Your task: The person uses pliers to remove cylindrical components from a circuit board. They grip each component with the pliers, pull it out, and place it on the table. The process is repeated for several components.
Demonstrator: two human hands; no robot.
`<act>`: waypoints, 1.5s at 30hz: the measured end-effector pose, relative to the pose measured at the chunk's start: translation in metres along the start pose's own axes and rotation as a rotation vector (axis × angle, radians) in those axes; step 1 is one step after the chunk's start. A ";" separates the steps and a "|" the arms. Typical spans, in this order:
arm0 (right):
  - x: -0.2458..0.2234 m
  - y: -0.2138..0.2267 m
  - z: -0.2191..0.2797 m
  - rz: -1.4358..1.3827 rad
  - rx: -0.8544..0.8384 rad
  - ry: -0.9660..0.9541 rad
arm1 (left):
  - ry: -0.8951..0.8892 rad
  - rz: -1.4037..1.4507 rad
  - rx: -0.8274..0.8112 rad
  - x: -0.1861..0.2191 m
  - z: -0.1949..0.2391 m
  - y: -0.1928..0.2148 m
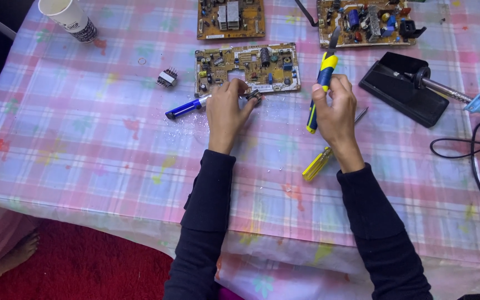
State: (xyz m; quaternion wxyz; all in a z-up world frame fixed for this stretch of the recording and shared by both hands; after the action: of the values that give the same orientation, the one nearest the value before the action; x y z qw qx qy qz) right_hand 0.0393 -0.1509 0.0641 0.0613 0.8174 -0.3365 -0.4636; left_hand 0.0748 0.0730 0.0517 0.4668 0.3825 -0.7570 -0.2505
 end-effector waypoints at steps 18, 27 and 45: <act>-0.022 -0.016 0.005 -0.867 -0.074 -0.463 | -0.028 -0.250 0.043 0.001 0.002 -0.007; -0.052 -0.042 0.028 -1.349 -0.619 -0.758 | 0.055 0.532 0.385 -0.011 -0.004 0.018; -0.032 -0.068 0.048 -0.959 -0.784 -0.614 | -0.192 0.561 0.520 0.024 0.000 0.056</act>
State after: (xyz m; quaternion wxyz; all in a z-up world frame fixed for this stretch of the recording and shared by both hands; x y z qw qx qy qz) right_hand 0.0232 -0.0691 0.0318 0.0423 0.6253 0.2524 -0.7372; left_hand 0.0491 0.0857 0.1056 0.3317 0.2412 -0.9106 0.0520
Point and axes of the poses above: each hand's wrist, its own z-axis away from the middle knuckle, its own y-axis out of the back of the hand, x = y × z, the point moved 7 cm from there along -z, towards the middle knuckle, and after that the axes turned 6 degrees about x, right-handed, at the moved point
